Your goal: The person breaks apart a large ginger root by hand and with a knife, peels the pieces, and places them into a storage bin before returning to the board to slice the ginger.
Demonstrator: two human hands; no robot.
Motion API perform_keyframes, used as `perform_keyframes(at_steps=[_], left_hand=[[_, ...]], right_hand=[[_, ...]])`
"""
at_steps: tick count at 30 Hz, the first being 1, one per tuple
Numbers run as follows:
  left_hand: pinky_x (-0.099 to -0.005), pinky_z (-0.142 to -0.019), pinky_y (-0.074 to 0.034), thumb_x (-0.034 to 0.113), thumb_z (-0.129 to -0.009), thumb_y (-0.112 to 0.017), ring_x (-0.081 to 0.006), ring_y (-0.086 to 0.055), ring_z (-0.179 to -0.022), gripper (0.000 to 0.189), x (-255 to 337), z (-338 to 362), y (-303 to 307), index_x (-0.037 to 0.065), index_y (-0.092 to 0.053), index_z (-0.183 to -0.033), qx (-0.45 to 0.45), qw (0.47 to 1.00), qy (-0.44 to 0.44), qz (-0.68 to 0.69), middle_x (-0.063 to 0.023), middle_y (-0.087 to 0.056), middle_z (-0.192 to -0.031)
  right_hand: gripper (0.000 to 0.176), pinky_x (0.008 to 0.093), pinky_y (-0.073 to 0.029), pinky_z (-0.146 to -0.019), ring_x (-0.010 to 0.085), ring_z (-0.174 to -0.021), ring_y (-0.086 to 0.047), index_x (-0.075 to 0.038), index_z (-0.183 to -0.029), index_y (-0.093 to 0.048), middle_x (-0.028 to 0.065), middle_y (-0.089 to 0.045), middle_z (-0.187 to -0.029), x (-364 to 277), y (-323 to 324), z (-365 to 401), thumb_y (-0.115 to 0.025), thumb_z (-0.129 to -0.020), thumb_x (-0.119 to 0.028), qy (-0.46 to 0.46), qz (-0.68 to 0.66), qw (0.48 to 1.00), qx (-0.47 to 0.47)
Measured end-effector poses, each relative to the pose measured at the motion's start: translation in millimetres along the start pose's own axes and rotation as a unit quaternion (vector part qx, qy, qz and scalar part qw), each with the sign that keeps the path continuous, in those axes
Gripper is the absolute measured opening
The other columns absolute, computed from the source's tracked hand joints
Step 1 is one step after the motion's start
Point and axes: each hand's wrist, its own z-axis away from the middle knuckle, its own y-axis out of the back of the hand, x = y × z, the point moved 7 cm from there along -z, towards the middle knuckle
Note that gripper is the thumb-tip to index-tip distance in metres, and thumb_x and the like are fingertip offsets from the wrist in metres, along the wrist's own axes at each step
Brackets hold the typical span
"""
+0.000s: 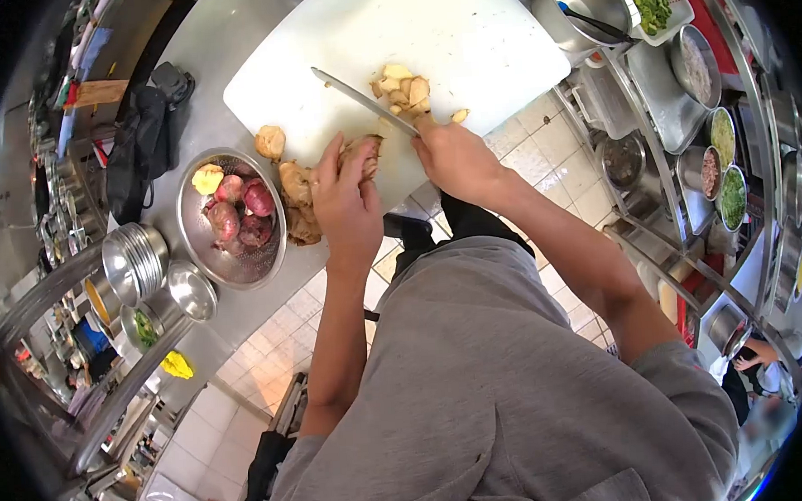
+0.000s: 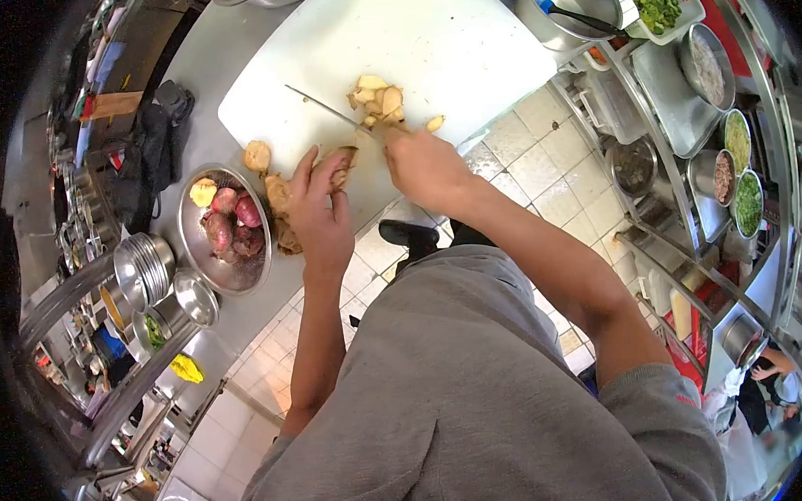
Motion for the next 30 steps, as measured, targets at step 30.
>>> perform_keyframes(at_steps=[30], left_hand=[[-0.0310,-0.089,-0.057,-0.004,-0.085,-0.076,-0.0192,-0.071,-0.096,0.036,-12.1,-2.6,-29.7,-0.009,-0.061,-0.117,0.062,0.953,0.156,0.252,-0.0170,-0.072,-0.103]], right_hand=[[0.013,0.0465,-0.059,-0.060,0.0393,-0.067,-0.072,0.007,-0.096,-0.058,0.0245,-0.068,-0.069,-37.0,43.2,72.2,-0.055,-0.086,-0.001,0.022,0.139,0.989,-0.052]])
